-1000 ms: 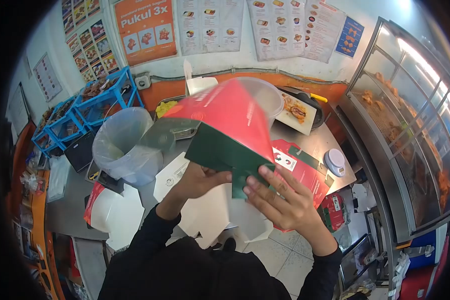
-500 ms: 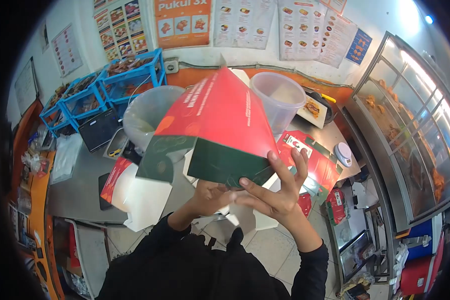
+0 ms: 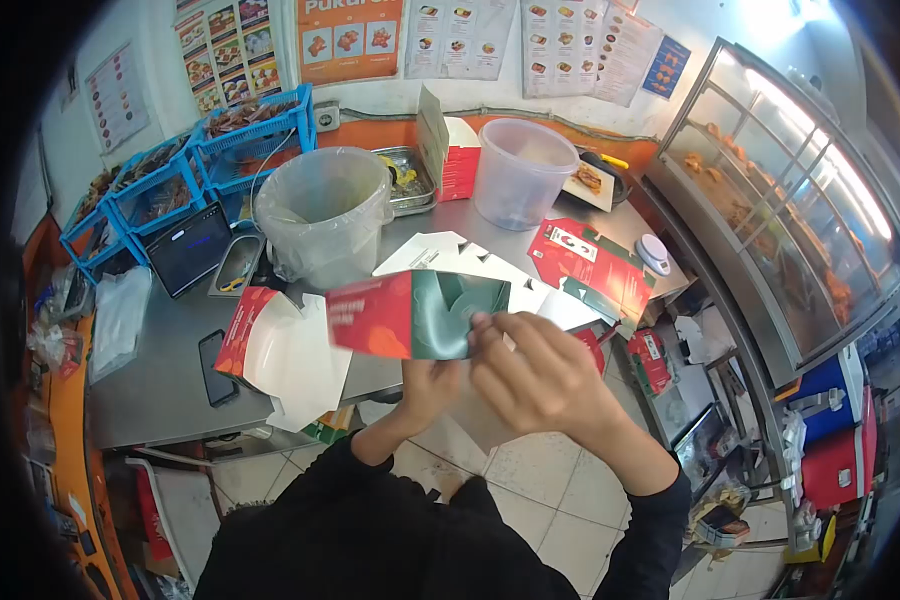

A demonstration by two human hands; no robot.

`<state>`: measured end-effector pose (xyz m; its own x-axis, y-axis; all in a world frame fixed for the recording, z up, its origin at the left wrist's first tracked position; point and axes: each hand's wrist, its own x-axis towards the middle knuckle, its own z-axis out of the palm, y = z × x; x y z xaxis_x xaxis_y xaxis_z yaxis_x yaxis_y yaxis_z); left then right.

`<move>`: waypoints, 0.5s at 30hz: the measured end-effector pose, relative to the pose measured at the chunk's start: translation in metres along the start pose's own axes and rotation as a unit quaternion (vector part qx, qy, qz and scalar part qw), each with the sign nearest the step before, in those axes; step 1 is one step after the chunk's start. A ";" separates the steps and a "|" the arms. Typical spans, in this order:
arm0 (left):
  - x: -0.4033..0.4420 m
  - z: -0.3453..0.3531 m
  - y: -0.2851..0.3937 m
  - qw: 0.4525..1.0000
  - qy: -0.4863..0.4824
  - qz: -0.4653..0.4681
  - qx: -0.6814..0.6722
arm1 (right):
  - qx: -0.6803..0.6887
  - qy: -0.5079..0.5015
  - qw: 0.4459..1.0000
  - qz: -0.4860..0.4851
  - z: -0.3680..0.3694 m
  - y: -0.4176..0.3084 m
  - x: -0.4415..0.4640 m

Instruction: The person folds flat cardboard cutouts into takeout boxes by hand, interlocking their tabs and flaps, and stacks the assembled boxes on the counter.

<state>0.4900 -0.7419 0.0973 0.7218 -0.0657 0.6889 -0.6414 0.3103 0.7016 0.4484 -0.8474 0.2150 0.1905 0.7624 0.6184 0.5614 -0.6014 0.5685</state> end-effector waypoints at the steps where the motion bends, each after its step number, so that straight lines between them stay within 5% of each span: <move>1: 0.001 0.002 0.007 1.000 0.000 0.001 -0.002 | -0.008 -0.007 0.999 0.037 -0.004 -0.003 -0.003; 6: -0.012 0.013 0.014 0.990 -0.081 0.074 0.092 | 0.180 -0.013 0.966 0.186 -0.020 -0.042 -0.006; 9: -0.020 0.028 0.025 0.996 -0.037 0.066 0.043 | 0.057 0.009 0.984 0.170 -0.026 -0.039 -0.031; 11: -0.029 0.039 0.033 0.978 -0.085 0.105 0.157 | 0.022 0.023 0.986 0.161 -0.041 -0.042 -0.047; 13: -0.039 0.053 0.037 0.978 -0.090 0.105 0.156 | 0.106 -0.030 0.948 0.298 -0.065 -0.046 -0.057; 15: -0.051 0.063 0.045 0.953 -0.263 0.080 0.124 | 0.189 -0.044 0.900 0.391 -0.090 -0.047 -0.074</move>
<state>0.4081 -0.7845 0.1051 0.4205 -0.5238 0.7409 -0.8211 0.1279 0.5563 0.3353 -0.8973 0.1911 0.6999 0.1669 0.6945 0.4580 -0.8509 -0.2572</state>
